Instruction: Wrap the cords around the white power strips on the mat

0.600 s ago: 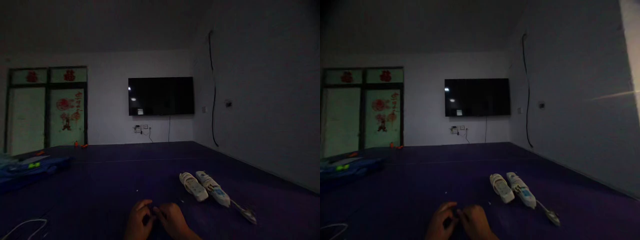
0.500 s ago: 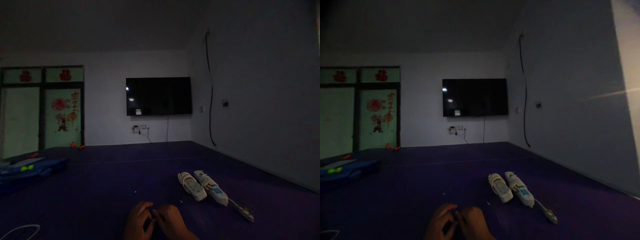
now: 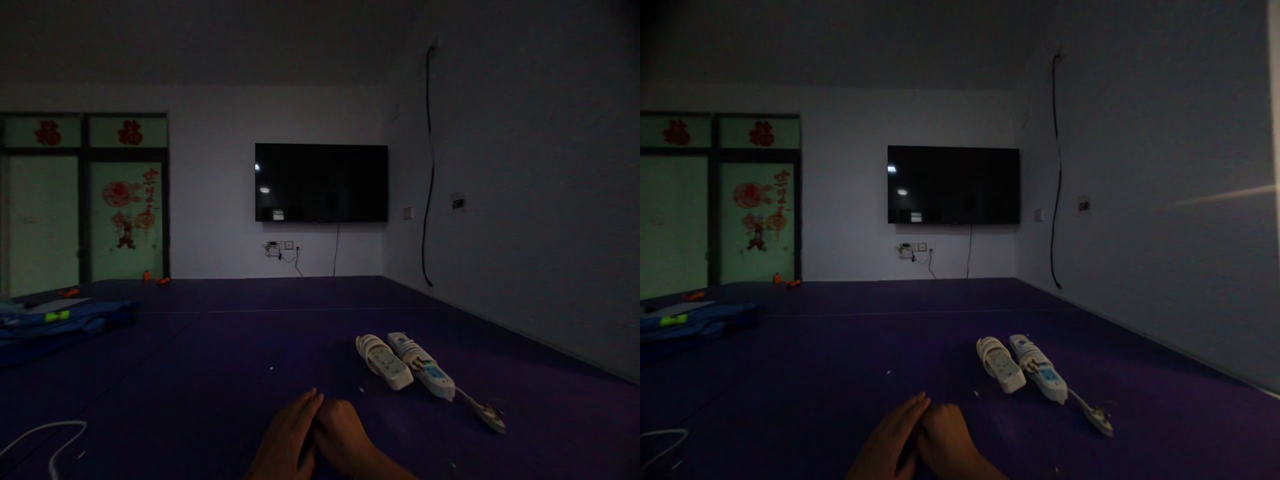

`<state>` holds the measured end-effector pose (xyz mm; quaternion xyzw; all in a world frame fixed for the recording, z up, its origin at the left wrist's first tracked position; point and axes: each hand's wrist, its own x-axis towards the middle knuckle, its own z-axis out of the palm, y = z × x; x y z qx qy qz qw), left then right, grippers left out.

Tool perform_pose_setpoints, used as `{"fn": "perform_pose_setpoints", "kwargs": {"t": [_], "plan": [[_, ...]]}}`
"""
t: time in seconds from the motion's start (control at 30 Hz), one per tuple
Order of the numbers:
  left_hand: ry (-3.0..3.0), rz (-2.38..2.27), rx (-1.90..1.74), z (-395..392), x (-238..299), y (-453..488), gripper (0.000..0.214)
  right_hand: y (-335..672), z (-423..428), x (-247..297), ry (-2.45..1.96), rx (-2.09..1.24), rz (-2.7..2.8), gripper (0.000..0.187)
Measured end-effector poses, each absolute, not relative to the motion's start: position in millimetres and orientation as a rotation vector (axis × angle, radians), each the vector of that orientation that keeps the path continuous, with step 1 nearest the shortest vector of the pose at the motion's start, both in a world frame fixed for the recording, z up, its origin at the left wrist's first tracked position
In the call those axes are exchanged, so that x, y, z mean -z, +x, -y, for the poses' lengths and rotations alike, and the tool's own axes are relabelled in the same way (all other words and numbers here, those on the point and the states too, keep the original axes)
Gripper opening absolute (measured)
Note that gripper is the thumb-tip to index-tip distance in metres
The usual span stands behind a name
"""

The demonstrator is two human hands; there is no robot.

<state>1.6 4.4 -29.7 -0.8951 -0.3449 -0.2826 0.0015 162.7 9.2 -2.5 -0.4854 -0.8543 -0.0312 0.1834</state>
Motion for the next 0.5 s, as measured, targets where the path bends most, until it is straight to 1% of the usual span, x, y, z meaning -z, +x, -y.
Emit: {"fn": "perform_pose_setpoints", "kwargs": {"t": [0.1, 0.23, 0.5], "plan": [[-2.892, 1.139, 0.811, -6.0, 28.4, 3.0, 0.083, 161.6, -8.7, 2.1, -1.364, 0.100, 2.425, 0.026], [-2.956, 1.190, 0.834, -3.3, 24.0, 5.0, 0.083, 161.2, -8.5, 0.3, -1.355, 0.087, 2.422, 0.026], [-3.030, 1.390, 0.747, -0.1, 17.4, 7.5, 0.083, 160.2, -10.2, 3.7, -1.354, 0.101, 2.484, 0.024]]}}
